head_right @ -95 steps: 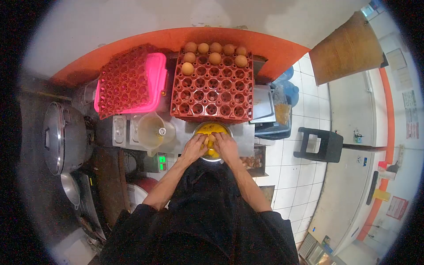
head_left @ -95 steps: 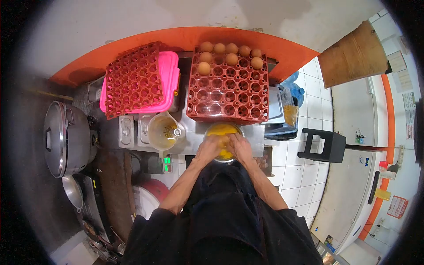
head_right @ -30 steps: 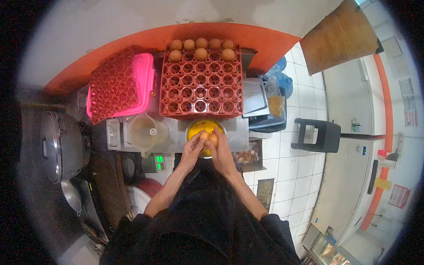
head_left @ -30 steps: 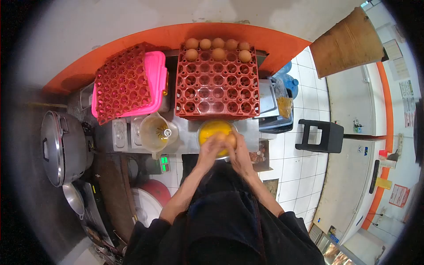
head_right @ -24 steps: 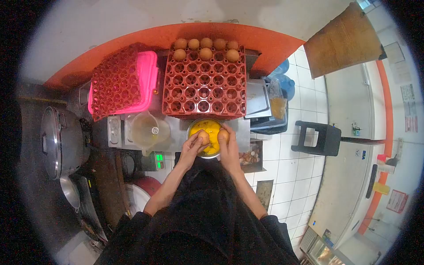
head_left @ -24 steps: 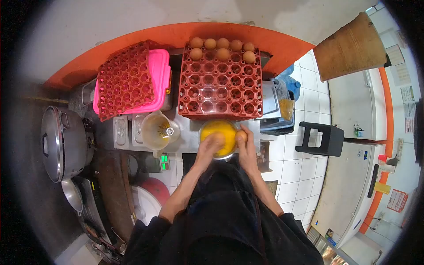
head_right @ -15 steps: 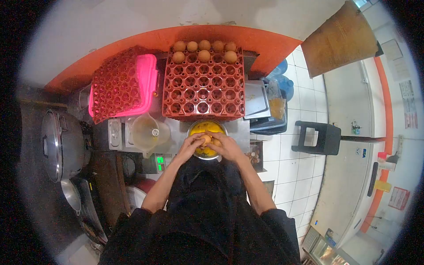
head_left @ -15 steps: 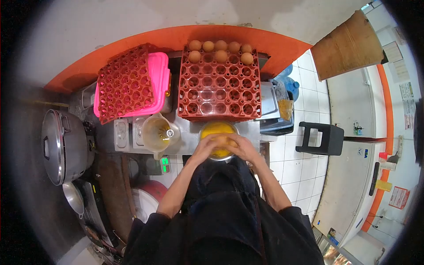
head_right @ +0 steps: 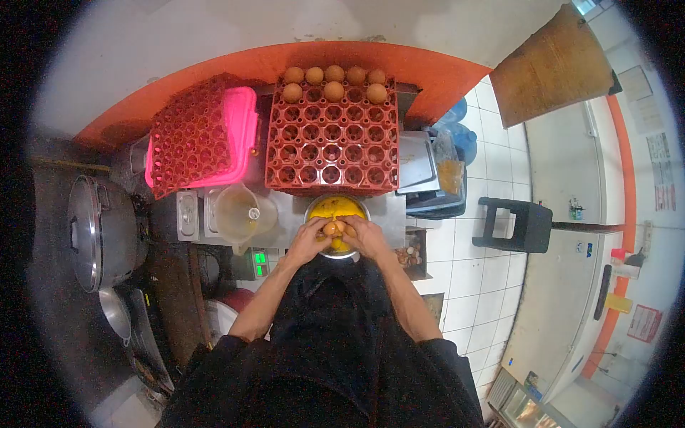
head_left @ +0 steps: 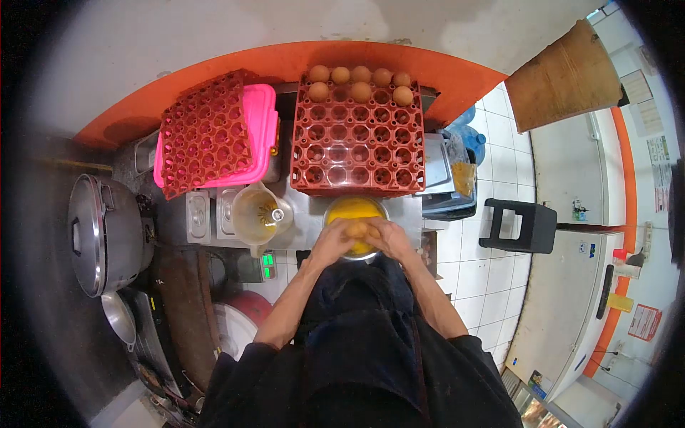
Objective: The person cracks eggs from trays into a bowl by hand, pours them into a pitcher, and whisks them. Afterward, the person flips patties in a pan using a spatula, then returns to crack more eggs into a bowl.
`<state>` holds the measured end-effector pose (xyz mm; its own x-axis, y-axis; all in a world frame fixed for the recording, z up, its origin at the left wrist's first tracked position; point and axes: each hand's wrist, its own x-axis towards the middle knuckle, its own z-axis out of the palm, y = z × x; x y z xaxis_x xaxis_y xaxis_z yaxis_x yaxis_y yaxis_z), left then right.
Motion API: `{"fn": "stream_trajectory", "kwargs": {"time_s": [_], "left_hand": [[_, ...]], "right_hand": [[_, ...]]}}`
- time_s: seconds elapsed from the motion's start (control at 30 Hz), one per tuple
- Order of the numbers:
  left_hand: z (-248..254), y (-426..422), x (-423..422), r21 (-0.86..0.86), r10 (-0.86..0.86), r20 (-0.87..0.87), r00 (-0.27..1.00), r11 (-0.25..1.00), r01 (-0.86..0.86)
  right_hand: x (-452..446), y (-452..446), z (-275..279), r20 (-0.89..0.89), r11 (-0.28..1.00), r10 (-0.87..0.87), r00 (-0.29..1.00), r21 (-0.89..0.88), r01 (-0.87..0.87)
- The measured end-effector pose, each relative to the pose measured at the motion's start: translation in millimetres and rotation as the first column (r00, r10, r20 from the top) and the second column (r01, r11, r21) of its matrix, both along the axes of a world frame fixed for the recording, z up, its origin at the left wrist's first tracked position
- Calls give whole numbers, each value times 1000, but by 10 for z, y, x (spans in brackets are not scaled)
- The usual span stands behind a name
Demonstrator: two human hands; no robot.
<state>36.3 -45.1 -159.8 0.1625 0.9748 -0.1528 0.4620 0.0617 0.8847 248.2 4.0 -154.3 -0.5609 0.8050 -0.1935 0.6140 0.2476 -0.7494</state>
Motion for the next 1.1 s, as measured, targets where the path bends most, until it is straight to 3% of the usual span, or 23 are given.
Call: {"fn": "stream_trajectory", "kwargs": {"time_s": [0.03,0.1,0.13,0.2,0.3,0.43,0.47,0.5,0.53,0.57,0.6,0.63,0.7,0.73,0.77,0.8,0.83,0.87,0.9,0.97,1.0,1.03,1.1], "left_hand": [[11,8,-7,74,-62,-103,993,995,70],[25,9,-12,83,-99,-186,978,990,116],[26,10,-13,88,-132,-269,954,983,161],[2,18,-10,91,-138,-315,939,980,175],[-57,18,-18,91,-150,-389,909,975,200],[27,17,-24,98,-133,-351,927,979,178],[56,15,-10,98,-135,-351,926,979,180],[99,23,10,82,-110,-247,963,988,133],[140,32,26,60,-78,-141,987,994,88],[182,33,46,61,-79,-143,987,994,88],[322,47,90,-165,-27,7,1000,986,28],[395,59,137,-389,56,141,988,921,3],[391,29,224,-412,87,236,968,911,18],[399,13,273,-434,124,326,937,900,32],[406,5,331,-435,121,326,938,900,35],[450,3,390,-392,79,485,871,910,136],[503,6,446,-334,36,627,778,915,226],[557,13,503,-360,-4,640,769,882,304],[526,9,580,-360,-5,638,770,882,304],[421,-41,731,-230,-234,602,763,865,447],[646,14,754,-252,-297,463,835,860,445],[630,57,771,-251,-300,463,834,858,448],[581,141,791,122,-362,20,932,926,357]], "right_hand": [[-5,-3,20,1,1000,-1,1000,0,1],[-37,-12,75,92,979,79,993,179,-94],[-62,-24,110,91,979,77,993,180,-93],[-99,-43,147,235,937,82,969,313,-155],[-106,-49,126,235,894,73,969,415,-168],[-86,-119,104,192,951,23,981,298,-80],[-76,-163,89,66,985,-63,996,167,51],[-62,-196,55,-48,986,-164,985,19,165],[-44,-221,22,-50,986,-165,985,20,166],[-18,-245,-11,-100,955,-261,960,-173,242],[17,-272,-27,-128,884,-362,923,-363,296],[52,-304,-12,-128,883,-364,923,-363,298],[144,-357,47,-277,816,-486,829,-484,317],[188,-364,158,-275,814,-489,828,-484,320],[247,-374,278,-222,726,-557,800,-598,339],[308,-382,358,-161,623,-615,771,-699,351],[414,-411,367,-162,622,-616,771,-701,350],[562,-465,380,-165,677,-586,793,-637,368],[720,-515,393,-165,730,-555,816,-567,382],[1050,-632,459,-140,740,-545,827,-543,396],[1223,-711,484,-114,751,-537,836,-517,411],[1399,-789,473,-114,749,-540,834,-517,414],[1697,-939,407,9,790,-509,861,-393,471]]}}
